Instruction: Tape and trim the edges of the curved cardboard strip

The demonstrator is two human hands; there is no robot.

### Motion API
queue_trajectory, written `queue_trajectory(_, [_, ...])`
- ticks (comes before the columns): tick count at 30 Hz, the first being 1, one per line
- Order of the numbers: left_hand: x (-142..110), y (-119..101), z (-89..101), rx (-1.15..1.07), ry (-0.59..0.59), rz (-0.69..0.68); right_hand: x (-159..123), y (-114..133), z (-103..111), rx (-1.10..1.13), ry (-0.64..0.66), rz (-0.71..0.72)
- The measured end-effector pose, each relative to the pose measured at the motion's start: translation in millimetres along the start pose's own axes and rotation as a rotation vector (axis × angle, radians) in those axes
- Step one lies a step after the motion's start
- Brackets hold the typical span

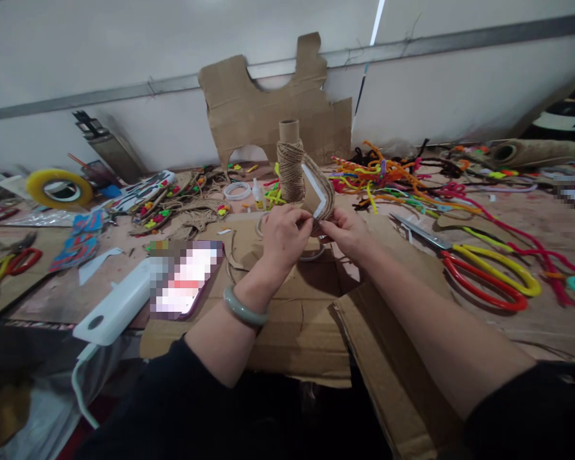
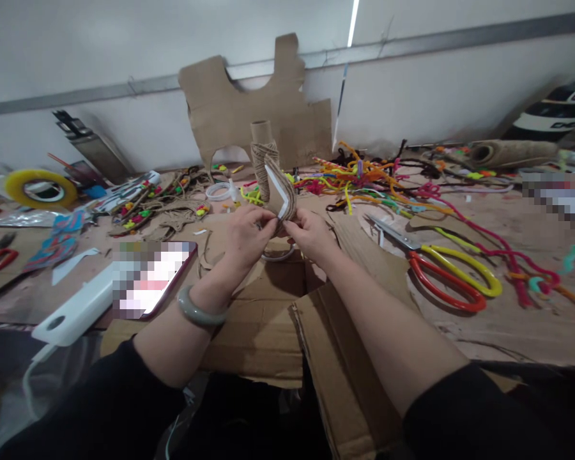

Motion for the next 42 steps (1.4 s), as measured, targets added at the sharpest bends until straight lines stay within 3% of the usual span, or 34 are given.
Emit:
queue_trajectory(30, [1.2,3.7,-6.7,0.008,0.051,0.019,-0.3,4.9,-1.9,-0.130,0.021,0.102])
queue_trajectory(38, [5.1,10.7,-0.7,-0.004,-0.020,0.059,-4.0,13.5,-4.5,-0.058,0.009,0.042])
queue_trajectory(42, [5.8,9.9,5.3,-0.038,-0.085,0.032,-4.2,14.8,0.9,0.022,-0.072,-0.018])
Point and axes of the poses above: each hand's wrist, its own x-axis towards the middle knuckle, its own z-axis out of the back of the hand, y = z × x, the point moved 6 cm from there along x, towards the middle knuckle, and after that the axes turned 4 degrees about z, right-handed, at the moved point
